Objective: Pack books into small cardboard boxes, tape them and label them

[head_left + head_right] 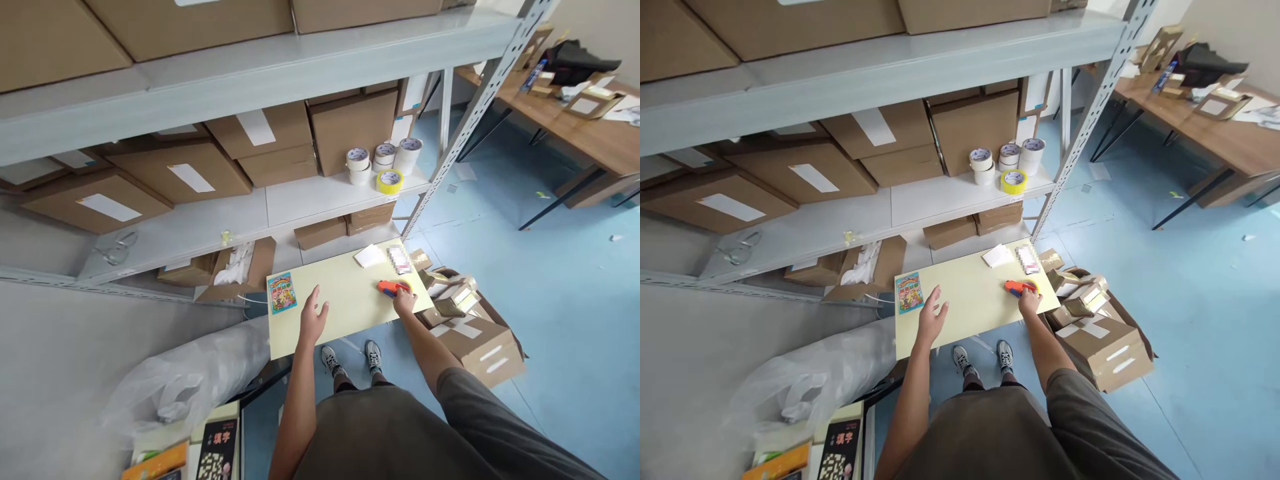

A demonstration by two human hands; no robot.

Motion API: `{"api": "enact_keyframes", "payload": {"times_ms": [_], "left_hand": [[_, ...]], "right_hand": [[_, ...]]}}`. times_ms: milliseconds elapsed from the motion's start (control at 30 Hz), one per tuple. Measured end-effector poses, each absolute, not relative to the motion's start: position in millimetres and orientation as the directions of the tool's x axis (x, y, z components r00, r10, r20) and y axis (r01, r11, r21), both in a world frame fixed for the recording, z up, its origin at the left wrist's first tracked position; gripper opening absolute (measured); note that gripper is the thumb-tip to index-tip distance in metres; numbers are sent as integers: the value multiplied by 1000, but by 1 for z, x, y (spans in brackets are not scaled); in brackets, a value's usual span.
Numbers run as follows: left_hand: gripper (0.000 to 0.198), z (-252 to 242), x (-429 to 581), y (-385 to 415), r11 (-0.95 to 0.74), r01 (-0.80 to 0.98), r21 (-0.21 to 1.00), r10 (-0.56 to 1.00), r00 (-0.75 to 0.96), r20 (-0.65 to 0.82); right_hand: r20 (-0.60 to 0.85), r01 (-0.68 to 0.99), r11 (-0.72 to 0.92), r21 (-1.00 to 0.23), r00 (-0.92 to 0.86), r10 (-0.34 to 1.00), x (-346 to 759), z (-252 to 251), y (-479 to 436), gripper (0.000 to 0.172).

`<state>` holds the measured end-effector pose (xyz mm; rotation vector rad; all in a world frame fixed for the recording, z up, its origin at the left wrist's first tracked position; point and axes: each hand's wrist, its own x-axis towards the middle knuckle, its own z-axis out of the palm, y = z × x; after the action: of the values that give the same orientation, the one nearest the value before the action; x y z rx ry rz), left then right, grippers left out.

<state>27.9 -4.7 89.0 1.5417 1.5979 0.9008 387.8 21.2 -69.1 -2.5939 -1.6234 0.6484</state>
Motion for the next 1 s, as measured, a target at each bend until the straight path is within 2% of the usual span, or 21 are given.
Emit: {"api": "enact_keyframes", "payload": {"times_ms": [100,233,367,467,567,767,1000], "left_hand": [[61,88,42,-7,77,468,880,997,-46,-63],[56,91,54,-7,88,446,891,996,-68,-64],[51,95,58,-17,107,430,896,992,-112,-65],[50,98,48,-34,171,412,895,978,-184,-102],[51,100,27,-58,236,402,885,949,-289,-122],[51,105,-31,-129,332,351,875,839,-535,-104],[50,106,-98,-221,395,290,872,649,-759,-42]], "right_hand": [[-392,815,-530,-235,420,819,403,-71,21,43],[-388,823,-478,-308,350,853,417,-58,26,43],[-228,803,-281,-526,185,956,413,-34,36,51],[-99,690,-141,-710,100,990,394,-17,44,55],[-15,576,-26,-817,24,1000,361,-6,51,60],[9,461,124,-879,-243,970,266,9,49,68],[64,312,282,-907,-561,826,129,27,5,64]]}}
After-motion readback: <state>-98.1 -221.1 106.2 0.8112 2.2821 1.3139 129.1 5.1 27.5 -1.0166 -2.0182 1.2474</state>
